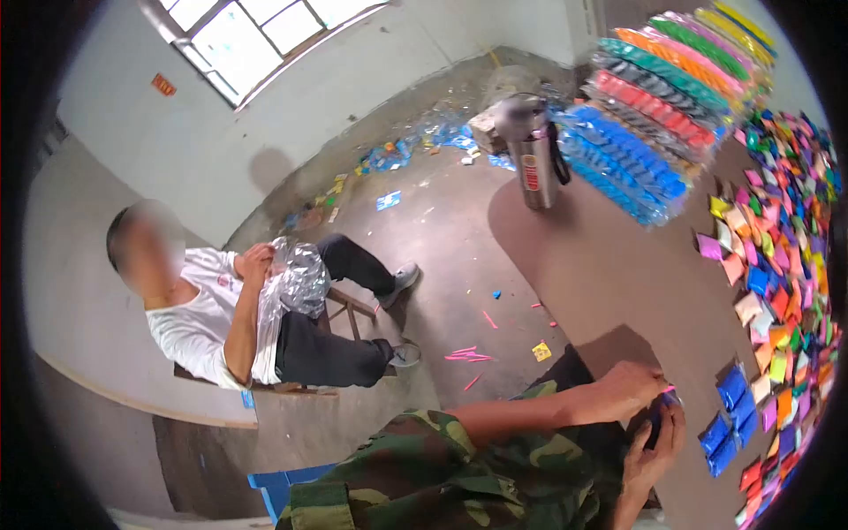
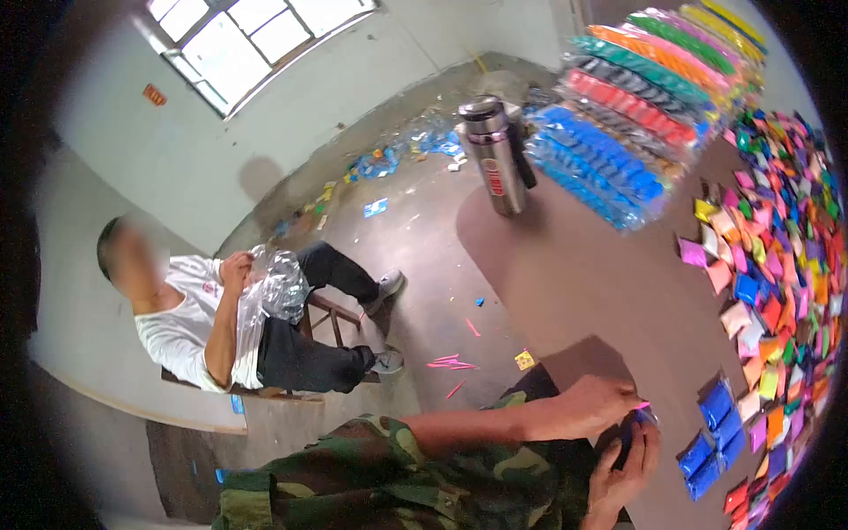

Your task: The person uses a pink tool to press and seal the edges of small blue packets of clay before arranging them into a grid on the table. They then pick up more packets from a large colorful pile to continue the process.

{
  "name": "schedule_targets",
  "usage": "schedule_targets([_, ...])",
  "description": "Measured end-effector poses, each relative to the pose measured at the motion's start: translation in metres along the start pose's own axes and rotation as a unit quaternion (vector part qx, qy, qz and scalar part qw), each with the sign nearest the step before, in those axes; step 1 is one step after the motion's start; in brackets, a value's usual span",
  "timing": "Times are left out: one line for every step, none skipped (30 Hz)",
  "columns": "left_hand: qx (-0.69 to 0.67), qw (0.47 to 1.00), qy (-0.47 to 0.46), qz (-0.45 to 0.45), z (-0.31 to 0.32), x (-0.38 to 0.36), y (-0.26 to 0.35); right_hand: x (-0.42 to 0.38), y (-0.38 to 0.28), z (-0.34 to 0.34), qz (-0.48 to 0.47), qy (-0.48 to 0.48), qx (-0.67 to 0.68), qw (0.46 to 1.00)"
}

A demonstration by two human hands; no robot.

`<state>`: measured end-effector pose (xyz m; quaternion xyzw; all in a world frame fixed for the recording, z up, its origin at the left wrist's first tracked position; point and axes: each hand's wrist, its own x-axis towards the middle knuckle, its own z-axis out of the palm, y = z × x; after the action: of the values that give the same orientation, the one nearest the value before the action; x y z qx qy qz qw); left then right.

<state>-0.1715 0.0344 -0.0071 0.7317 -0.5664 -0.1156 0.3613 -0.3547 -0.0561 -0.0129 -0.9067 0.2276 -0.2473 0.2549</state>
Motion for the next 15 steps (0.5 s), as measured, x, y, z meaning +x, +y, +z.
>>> schedule_targets([-0.002, 1.000, 0.007, 0.001, 0.003, 0.000, -0.002, 0.000, 0.001, 0.001, 0.000, 0.001, -0.012, 1.000])
schedule_targets([-0.006, 1.000, 0.014, 0.004, 0.007, 0.001, -0.005, 0.000, 0.002, 0.000, 0.004, -0.013, -0.009, 1.000])
schedule_targets([-0.010, 1.000, 0.019, 0.008, 0.005, 0.000, -0.005, 0.000, 0.002, 0.000, 0.005, -0.010, -0.013, 1.000])
schedule_targets([-0.034, 0.999, 0.039, 0.014, 0.002, -0.001, -0.005, 0.000, 0.001, 0.000, 0.006, -0.006, -0.017, 1.000])
schedule_targets([-0.047, 0.998, 0.049, 0.009, 0.002, -0.002, -0.006, 0.000, 0.000, 0.000, 0.008, -0.002, -0.021, 1.000])
schedule_targets([-0.060, 0.996, 0.059, 0.004, 0.004, -0.001, -0.009, -0.001, 0.002, 0.000, 0.007, -0.001, -0.007, 1.000])
schedule_targets([-0.073, 0.995, 0.068, -0.001, 0.005, -0.002, -0.012, -0.002, 0.003, 0.000, 0.006, -0.001, 0.009, 1.000])
schedule_targets([-0.077, 0.994, 0.076, 0.005, 0.006, -0.004, -0.016, -0.002, 0.004, 0.002, 0.006, -0.001, 0.025, 1.000])
schedule_targets([-0.081, 0.993, 0.083, 0.011, 0.002, -0.007, -0.017, 0.000, 0.001, 0.002, 0.004, -0.003, 0.025, 1.000])
schedule_targets([-0.085, 0.992, 0.089, 0.018, -0.001, -0.009, -0.018, 0.001, -0.002, 0.000, 0.003, -0.003, 0.025, 1.000])
schedule_targets([-0.079, 0.994, 0.078, -0.004, -0.004, -0.011, -0.020, 0.002, -0.004, -0.001, 0.003, -0.003, 0.023, 1.000])
schedule_targets([-0.074, 0.995, 0.067, -0.024, -0.015, -0.012, -0.019, 0.002, -0.004, -0.002, 0.001, -0.003, 0.020, 1.000])
schedule_targets([-0.069, 0.995, 0.055, -0.044, -0.025, -0.009, -0.017, 0.002, -0.002, -0.002, -0.001, -0.003, 0.016, 1.000])
schedule_targets([-0.080, 0.991, 0.105, -0.005, -0.033, -0.004, -0.013, 0.003, -0.001, -0.003, -0.003, -0.004, 0.013, 1.000])
schedule_targets([-0.090, 0.983, 0.154, 0.034, -0.045, 0.003, -0.009, 0.005, -0.003, -0.002, -0.007, 0.003, 0.023, 1.000])
